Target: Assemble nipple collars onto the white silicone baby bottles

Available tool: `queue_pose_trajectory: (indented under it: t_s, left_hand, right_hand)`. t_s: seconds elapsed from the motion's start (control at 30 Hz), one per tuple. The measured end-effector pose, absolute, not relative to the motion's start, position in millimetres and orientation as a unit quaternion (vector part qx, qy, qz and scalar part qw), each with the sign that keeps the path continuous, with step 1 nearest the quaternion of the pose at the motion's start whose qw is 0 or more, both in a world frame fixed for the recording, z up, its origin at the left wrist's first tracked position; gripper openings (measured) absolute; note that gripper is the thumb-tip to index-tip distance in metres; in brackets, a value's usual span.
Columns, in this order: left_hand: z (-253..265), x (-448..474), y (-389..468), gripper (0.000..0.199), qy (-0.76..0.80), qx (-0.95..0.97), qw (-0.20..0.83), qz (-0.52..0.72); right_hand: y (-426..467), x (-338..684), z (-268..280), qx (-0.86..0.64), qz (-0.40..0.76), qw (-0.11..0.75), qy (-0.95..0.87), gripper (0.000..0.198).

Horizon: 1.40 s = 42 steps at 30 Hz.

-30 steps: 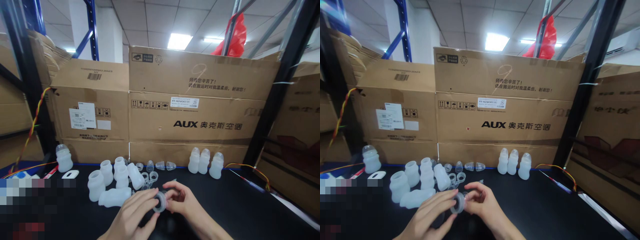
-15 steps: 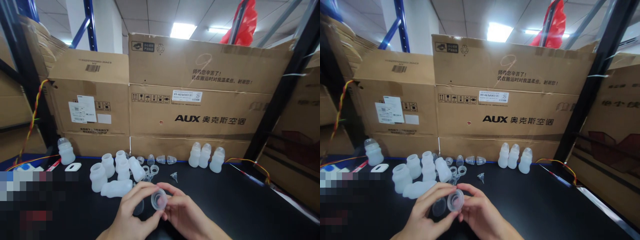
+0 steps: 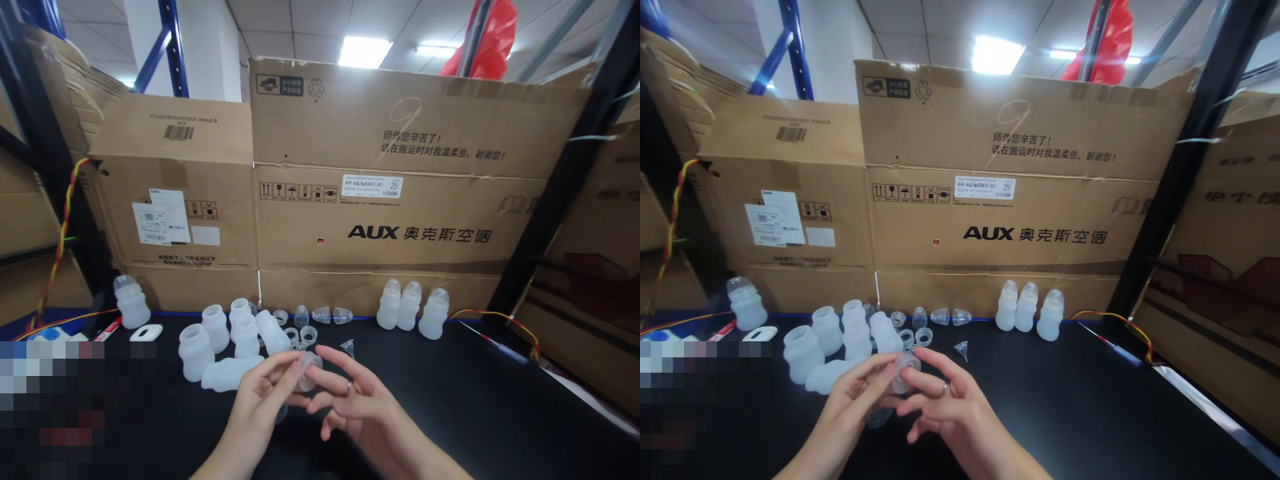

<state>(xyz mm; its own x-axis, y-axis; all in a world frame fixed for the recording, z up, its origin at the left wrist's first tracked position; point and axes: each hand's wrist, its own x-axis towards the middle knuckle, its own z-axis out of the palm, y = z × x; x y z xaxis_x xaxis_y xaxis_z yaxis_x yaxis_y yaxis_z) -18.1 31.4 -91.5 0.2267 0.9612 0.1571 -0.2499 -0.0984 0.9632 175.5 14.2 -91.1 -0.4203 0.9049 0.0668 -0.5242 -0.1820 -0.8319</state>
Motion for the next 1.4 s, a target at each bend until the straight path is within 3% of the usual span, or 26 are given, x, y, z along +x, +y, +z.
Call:
queue_pose_trajectory:
  t_s: [0.17,0.37,0.47,0.63,0.8,1.07,1.4]
  left_hand:
    - [-96.3,-12.3,31.9,0.044,0.334,0.435,0.673,0.496]
    - [-91.2,-10.0,25.2,0.041,0.337,0.372,0.72,0.48]
    - [-88.4,-9.0,20.1,0.045,0.328,0.426,0.716,0.446]
    - [-95.3,-7.6,17.5,0.066,0.348,0.502,0.652,0.448]
    - [-107.5,-3.6,19.6,0.075,0.407,0.519,0.573,0.487]
    - [-111.7,1.4,16.3,0.067,0.43,0.536,0.519,0.508]
    - [-114.3,7.5,13.3,0.058,0.438,0.536,0.473,0.545]
  right_hand:
    - [13.5,172.3,-104.7,-0.325,0.554,0.546,-0.538,0.038]
    - [13.5,172.1,-107.2,-0.423,0.371,0.563,-0.605,0.037]
    - [16.5,172.1,-105.7,-0.455,0.394,0.521,-0.605,0.042]
    - [21.6,169.8,-115.3,-0.44,0.473,0.535,-0.545,0.061]
    - [21.3,163.9,-121.0,-0.421,0.49,0.514,-0.564,0.057]
    - [13.5,151.9,-117.8,-0.399,0.532,0.548,-0.507,0.059]
    - [11.9,144.6,-123.5,-0.416,0.48,0.59,-0.499,0.056]
